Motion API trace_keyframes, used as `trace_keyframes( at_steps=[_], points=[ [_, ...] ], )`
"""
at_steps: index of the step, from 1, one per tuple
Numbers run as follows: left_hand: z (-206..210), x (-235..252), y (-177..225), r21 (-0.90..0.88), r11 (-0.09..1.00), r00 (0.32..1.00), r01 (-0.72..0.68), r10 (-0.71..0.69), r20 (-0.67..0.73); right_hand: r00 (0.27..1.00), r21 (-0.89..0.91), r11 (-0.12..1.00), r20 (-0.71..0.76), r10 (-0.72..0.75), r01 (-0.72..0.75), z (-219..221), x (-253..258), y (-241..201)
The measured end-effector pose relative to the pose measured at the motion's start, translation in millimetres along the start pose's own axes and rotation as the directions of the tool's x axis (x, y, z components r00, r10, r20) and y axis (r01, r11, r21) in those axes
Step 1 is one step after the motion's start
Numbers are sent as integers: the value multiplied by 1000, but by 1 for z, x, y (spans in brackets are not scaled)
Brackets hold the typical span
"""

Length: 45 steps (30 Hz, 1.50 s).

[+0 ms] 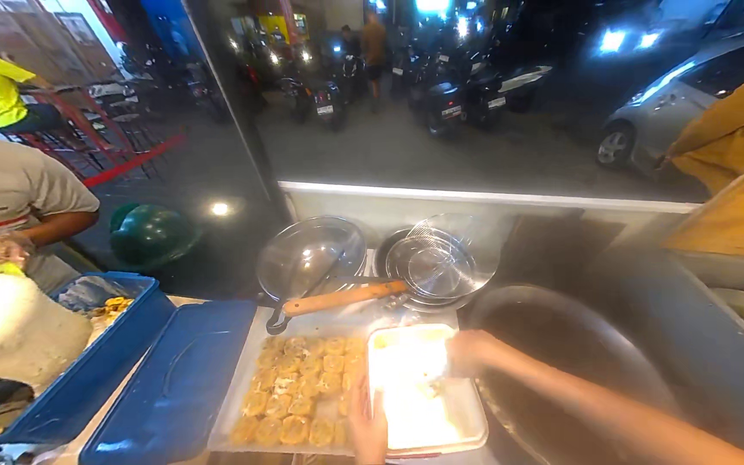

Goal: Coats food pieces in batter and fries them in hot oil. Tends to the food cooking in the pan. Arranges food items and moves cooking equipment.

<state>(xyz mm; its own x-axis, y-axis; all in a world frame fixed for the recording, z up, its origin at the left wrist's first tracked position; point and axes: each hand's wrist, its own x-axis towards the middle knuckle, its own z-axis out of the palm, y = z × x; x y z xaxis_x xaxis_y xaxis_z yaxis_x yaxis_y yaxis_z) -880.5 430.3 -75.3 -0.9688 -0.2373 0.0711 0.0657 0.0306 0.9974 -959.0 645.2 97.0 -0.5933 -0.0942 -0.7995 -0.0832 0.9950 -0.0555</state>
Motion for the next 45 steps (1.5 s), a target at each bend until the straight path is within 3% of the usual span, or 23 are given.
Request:
trace_keyframes(
  at_steps=[4, 10, 14, 19, 23, 27, 28, 32, 34, 36, 42, 45],
  points=[
    [2, 0, 0, -4, 1000, 1000, -22, 22, -19, 990, 39, 997, 125, 59, -64, -15, 29, -8],
    [11, -8, 1, -39, 999, 999, 9, -11, -44, 995, -57, 997, 82, 56, -51, -12, 36, -18],
    [23, -12, 0, -57, 998, 998, 18, -21, -57, 996, -173, 983, -73, 51, -63, -7, -10, -20],
    [40, -16, 1, -79, 997, 996, 3, -10, -87, 956, -142, 987, -292, 29, -73, 4, -88, 11],
    [50, -15, 5, -58, 998, 995, 32, -37, -94, 853, -109, 990, -522, 20, -89, 14, -142, 35],
    [57, -16, 9, -49, 998, 993, 43, -48, -110, 645, -146, 983, -763, -42, -108, 44, -148, 52],
    [57, -16, 9, -47, 998, 993, 39, -44, -114, 648, -138, 985, -761, -40, -101, 52, -141, 53],
    [56, -17, 8, -31, 998, 992, 47, -50, -112, 891, -31, 998, -453, 30, -49, 81, -105, 49],
    [56, -17, 7, -39, 998, 992, 52, -56, -114, 936, -9, 1000, -351, 19, -24, 97, -88, 54],
    [56, -16, 5, -52, 997, 992, 58, -63, -113, 942, 11, 1000, -336, 4, 0, 105, -84, 63],
    [55, -15, 2, -128, 987, 988, 96, -110, -108, 875, 168, 983, -485, 16, 75, 97, -108, 86],
    [54, -15, 2, -143, 984, 988, 108, -122, -98, 910, 260, 961, -413, 26, 91, 107, -100, 91]
  ],
)
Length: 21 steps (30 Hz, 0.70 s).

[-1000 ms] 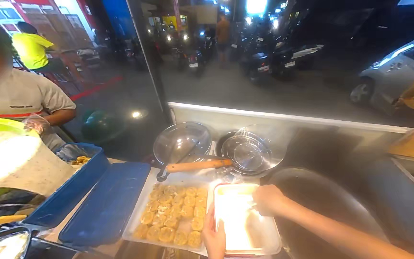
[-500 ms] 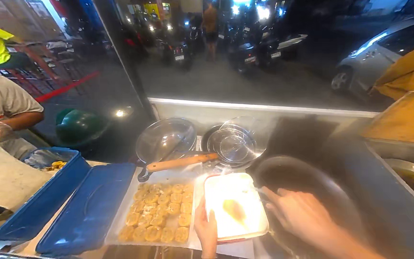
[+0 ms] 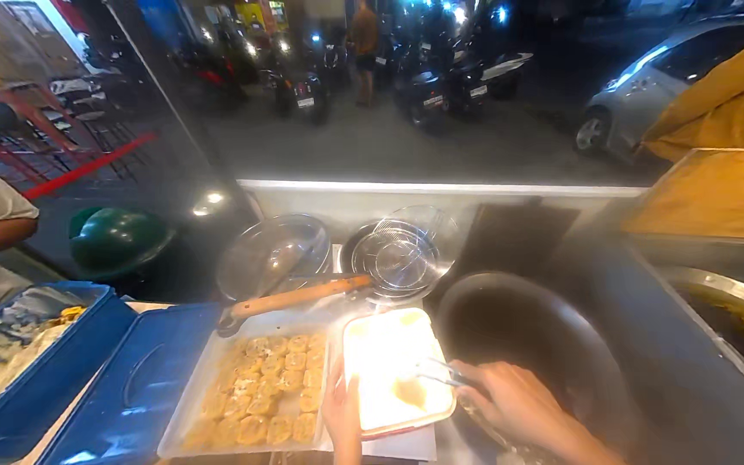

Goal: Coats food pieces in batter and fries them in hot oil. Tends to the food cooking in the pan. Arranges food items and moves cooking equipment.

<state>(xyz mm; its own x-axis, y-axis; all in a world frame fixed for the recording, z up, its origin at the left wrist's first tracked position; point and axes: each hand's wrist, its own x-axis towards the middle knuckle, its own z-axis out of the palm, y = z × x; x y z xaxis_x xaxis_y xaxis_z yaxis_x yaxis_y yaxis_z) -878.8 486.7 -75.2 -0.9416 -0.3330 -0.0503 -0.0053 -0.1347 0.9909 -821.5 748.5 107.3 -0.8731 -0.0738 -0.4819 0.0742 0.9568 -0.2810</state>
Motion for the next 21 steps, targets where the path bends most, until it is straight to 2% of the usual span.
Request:
trace_keyframes(
  at_steps=[2, 4, 5, 7, 8, 10, 12, 15, 17, 21],
  points=[
    [0, -2, 2, -8, 1000, 1000, 6, -6, 5, 998, 148, 989, 63, -15, 5, 23, 12, 20],
    [0, -4, 3, -10, 1000, 1000, 24, -23, 8, 992, 416, 909, 100, -71, 23, 47, 22, 49],
    [0, -4, 3, -7, 1000, 1000, 28, -28, 6, 991, 567, 823, 89, -101, 33, 57, 25, 61],
    [-1, -4, 1, 0, 1000, 1000, 19, -19, 16, 991, 831, 556, 62, -117, 14, 73, 21, 80],
    [-1, -4, 1, 6, 1000, 1000, 22, -22, 12, 991, 908, 418, 72, -108, -20, 77, 17, 88],
    [0, -5, 4, 20, 999, 999, 40, -40, 8, 996, 974, 221, 71, -57, -56, 83, 9, 106],
    [-2, -5, 3, 35, 998, 999, 42, -43, 17, 999, 991, 120, 50, 12, -51, 92, 3, 127],
    [-4, -4, 1, 50, 999, 999, 18, -20, 32, 986, 997, 43, 62, 152, -70, 116, 5, 164],
    [-6, -3, -1, 63, 998, 998, -14, 10, 55, 955, 992, 30, 113, 274, -126, 137, 18, 192],
    [-9, -4, -1, 101, 995, 999, -27, 22, 48, 857, 946, 136, 199, 475, -295, 180, 56, 249]
  ],
)
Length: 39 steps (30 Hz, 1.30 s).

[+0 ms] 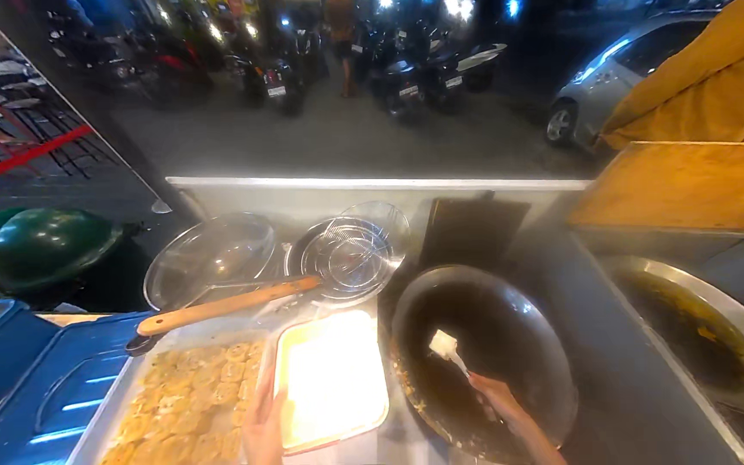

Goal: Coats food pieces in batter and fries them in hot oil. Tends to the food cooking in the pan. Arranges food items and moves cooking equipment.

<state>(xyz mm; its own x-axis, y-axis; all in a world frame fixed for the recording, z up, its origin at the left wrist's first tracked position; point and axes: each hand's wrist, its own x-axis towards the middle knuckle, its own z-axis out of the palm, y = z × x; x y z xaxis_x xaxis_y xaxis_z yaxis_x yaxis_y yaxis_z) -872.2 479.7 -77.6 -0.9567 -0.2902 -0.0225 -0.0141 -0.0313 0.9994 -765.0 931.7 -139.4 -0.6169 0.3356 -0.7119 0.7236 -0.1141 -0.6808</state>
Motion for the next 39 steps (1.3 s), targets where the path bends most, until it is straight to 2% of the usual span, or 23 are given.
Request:
trace_keyframes(
  at_steps=[3, 6, 8, 11, 13, 15, 17, 20, 22, 26, 29, 32, 35, 39],
  points=[
    [1, -1, 2, 15, 1000, 1000, -10, 10, -27, 993, -355, 933, -119, 20, -61, -14, 46, 13],
    [1, 1, 3, 44, 999, 999, -8, 11, -48, 985, -681, 722, -170, 7, -123, -14, 66, 1],
    [0, 0, 6, 68, 998, 998, -4, 9, -65, 977, -782, 593, -211, 32, -188, -3, 63, -17],
    [3, -7, 12, 109, 994, 993, -2, 15, -114, 970, -866, 446, -242, 19, -225, 11, 32, -52],
    [-1, -19, 13, 121, 993, 989, 7, 10, -147, 970, -884, 432, -231, -70, -179, 18, -10, -79],
    [-8, -37, 12, 104, 994, 985, 39, -20, -173, 969, -901, 431, -151, -197, -53, 23, -58, -102],
    [-15, -60, 12, 84, 992, 983, 95, -80, -167, 946, -901, 403, 24, -324, 161, 37, -113, -129],
    [-17, -78, 4, 32, 977, 968, 213, -207, -143, 847, -837, 302, 305, -436, 457, 98, -177, -175],
    [-20, -77, 2, -14, 960, 954, 280, -279, -108, 789, -810, 200, 427, -443, 551, 167, -195, -198],
    [-28, -68, 7, -16, 945, 945, 327, -327, -21, 714, -749, -94, 656, -243, 656, 331, -199, -234],
    [-32, -67, 11, -45, 928, 929, 371, -371, 4, 656, -669, -254, 741, -144, 699, 422, -174, -226],
    [-34, -66, 13, -46, 917, 918, 397, -396, 17, 652, -634, -360, 753, -88, 684, 464, -159, -211],
    [-34, -67, 15, -54, 915, 917, 399, -398, 34, 668, -624, -415, 742, -51, 662, 473, -156, -202],
    [-35, -61, 14, -60, 920, 921, 388, -385, 58, 720, -640, -457, 694, 4, 618, 482, -175, -215]
  ],
)
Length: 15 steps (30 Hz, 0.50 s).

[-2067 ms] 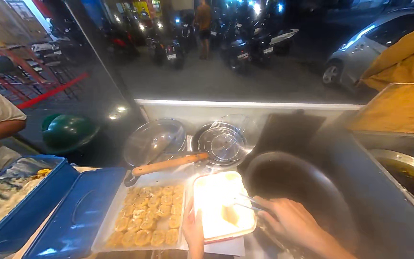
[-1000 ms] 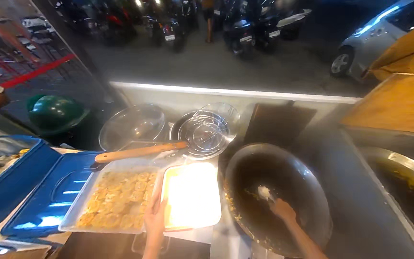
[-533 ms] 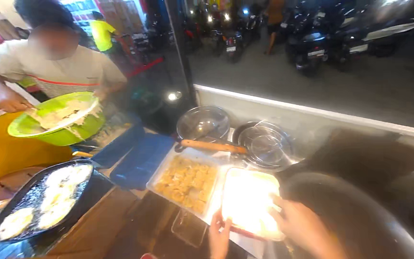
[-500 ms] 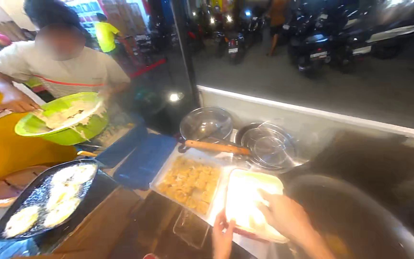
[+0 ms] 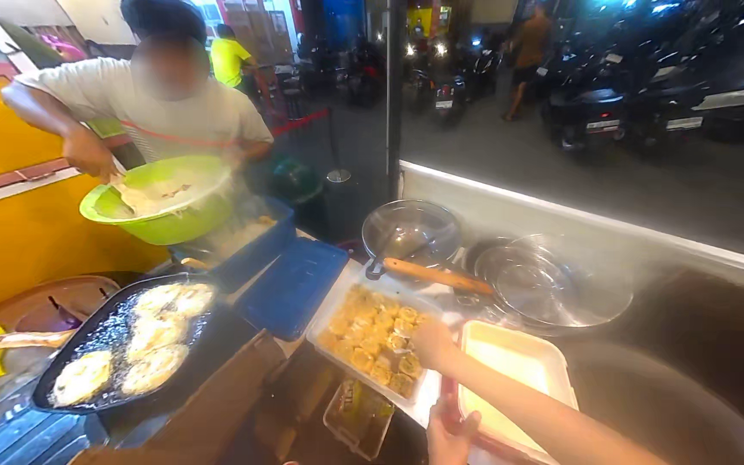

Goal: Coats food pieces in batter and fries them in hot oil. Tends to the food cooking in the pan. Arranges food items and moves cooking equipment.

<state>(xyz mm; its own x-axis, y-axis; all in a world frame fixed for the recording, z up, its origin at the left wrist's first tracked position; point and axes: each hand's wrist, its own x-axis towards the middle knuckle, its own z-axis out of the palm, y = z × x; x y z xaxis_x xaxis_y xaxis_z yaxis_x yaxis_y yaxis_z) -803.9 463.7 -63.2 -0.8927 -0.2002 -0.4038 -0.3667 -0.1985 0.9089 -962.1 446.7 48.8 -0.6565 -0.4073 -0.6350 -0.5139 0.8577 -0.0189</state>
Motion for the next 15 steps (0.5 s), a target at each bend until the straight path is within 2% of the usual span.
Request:
trace_keyframes(
  at_steps=[2, 5, 7, 10, 13, 15],
  points=[
    [0, 0, -3, 2, 1000, 1000, 18, -18, 10, 1000, -4, 1000, 17, 6, -6, -1, 6, -2],
    [-2, 3, -2, 0, 1000, 999, 27, -27, 24, 999, 70, 998, -46, 3, 0, -4, -5, 13],
    [-3, 3, -3, -4, 1000, 999, 29, -29, 29, 995, 157, 987, -88, 36, -22, -12, -39, 39],
    [-5, 7, -7, 3, 1000, 997, 28, -28, 68, 988, 317, 947, -125, 89, -45, -18, -114, 105],
    [-5, 9, -8, -16, 999, 996, 34, -32, 88, 981, 438, 884, -25, 190, -160, -8, -173, 164],
    [-4, 9, -6, -25, 999, 996, 39, -37, 80, 966, 406, 876, 101, 240, -260, 5, -173, 180]
  ],
)
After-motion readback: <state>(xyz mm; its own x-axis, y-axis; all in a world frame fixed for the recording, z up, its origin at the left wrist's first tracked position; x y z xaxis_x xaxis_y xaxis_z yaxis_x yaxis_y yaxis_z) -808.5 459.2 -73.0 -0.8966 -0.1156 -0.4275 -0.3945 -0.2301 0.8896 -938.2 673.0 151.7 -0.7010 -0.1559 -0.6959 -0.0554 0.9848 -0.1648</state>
